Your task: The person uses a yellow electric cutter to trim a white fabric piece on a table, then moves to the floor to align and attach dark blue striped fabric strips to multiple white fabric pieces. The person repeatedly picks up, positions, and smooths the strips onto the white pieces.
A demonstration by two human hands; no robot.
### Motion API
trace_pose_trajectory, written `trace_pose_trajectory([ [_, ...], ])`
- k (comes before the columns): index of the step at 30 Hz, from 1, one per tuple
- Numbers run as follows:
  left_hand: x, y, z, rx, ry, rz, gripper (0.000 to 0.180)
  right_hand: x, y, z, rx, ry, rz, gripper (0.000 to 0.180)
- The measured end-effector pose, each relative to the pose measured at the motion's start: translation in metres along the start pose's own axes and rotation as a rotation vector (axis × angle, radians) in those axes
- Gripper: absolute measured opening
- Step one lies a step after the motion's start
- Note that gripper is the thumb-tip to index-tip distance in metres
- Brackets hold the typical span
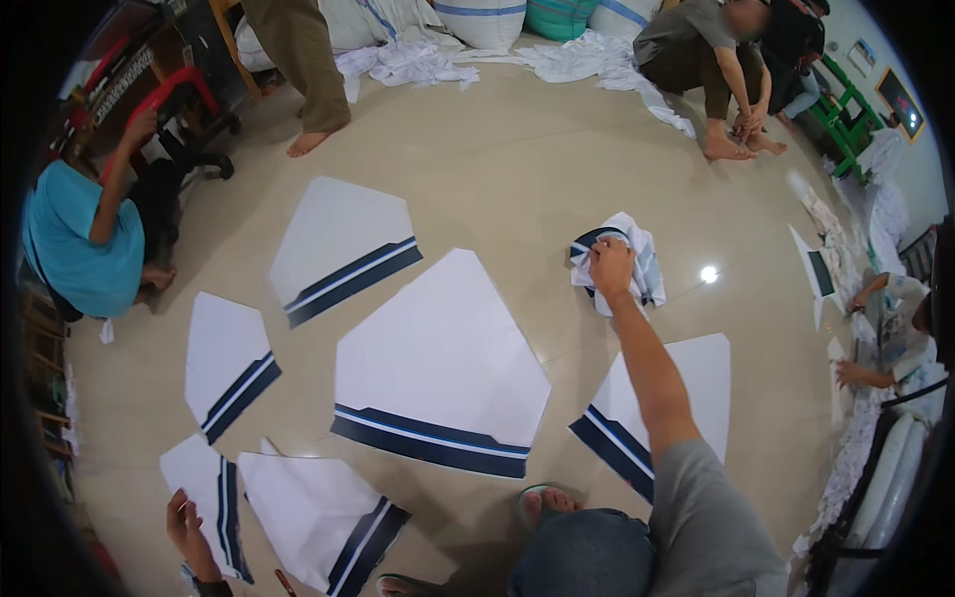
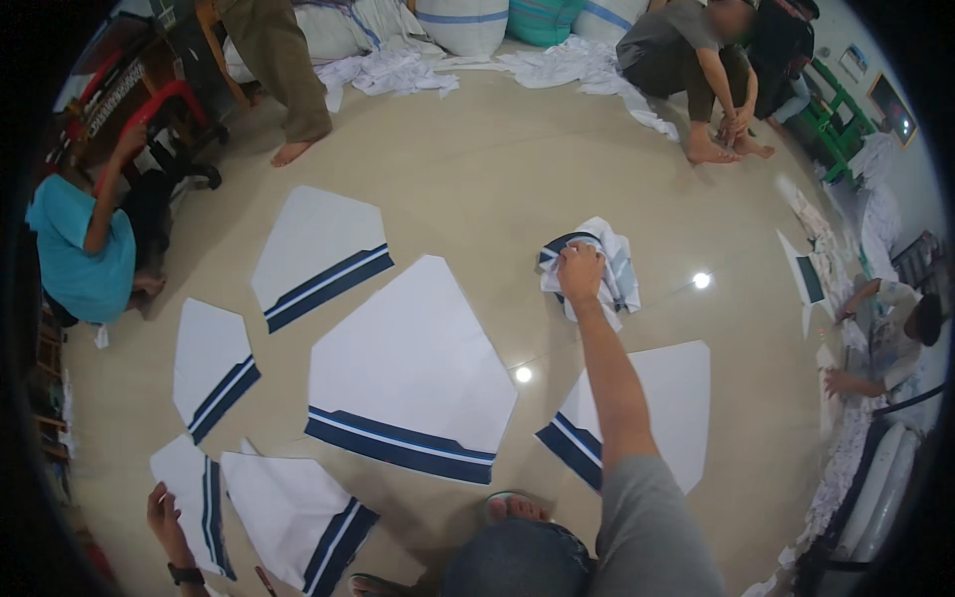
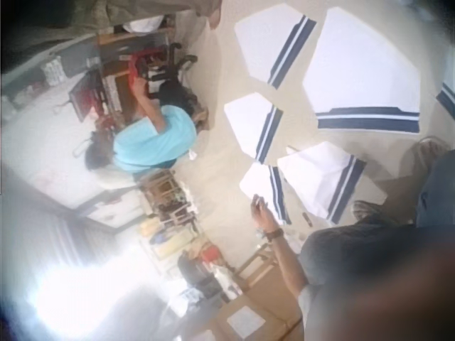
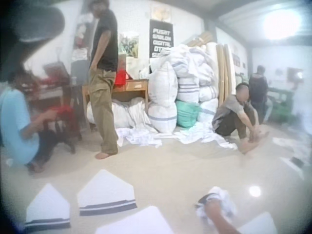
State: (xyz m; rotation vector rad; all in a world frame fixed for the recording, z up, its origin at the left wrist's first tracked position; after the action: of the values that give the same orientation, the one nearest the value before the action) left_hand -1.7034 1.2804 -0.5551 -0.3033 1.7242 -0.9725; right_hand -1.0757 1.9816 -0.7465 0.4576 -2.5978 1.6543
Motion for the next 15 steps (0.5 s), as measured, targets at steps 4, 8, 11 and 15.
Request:
trace_pose_trajectory([
  [4, -0.139, 0.055, 0.005, 0.171, 0.273, 0.119, 0.018, 0.06, -0.066, -0.025, -0.171, -0.258, -0.355, 0.013],
  [8, -0.264, 0.135, 0.031, 0.427, 0.465, 0.141, 0.017, 0.127, -0.125, -0.026, 0.344, 0.008, -1.1, 0.019],
  [11, -0.333, 0.204, 0.051, 0.58, 0.628, 0.114, 0.025, 0.193, -0.198, -0.013, 0.537, -0.04, -1.398, 0.021],
  [15, -0.425, 0.264, 0.097, 0.656, 0.796, 0.243, 0.071, 0.256, -0.263, 0.011, 0.822, -0.119, -1.766, 0.023],
])
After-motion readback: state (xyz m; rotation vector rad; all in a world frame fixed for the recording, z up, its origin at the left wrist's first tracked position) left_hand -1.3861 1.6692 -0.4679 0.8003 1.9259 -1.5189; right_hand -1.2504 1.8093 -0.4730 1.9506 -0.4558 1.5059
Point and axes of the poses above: each hand's wrist, its own z-axis away from the middle knuckle, its own y-axis out of the palm, x = y × z, the point moved 7 cm from there along -z, towards the middle knuckle, and after that the axes turned 4 degrees about y, right-handed, at the moved point
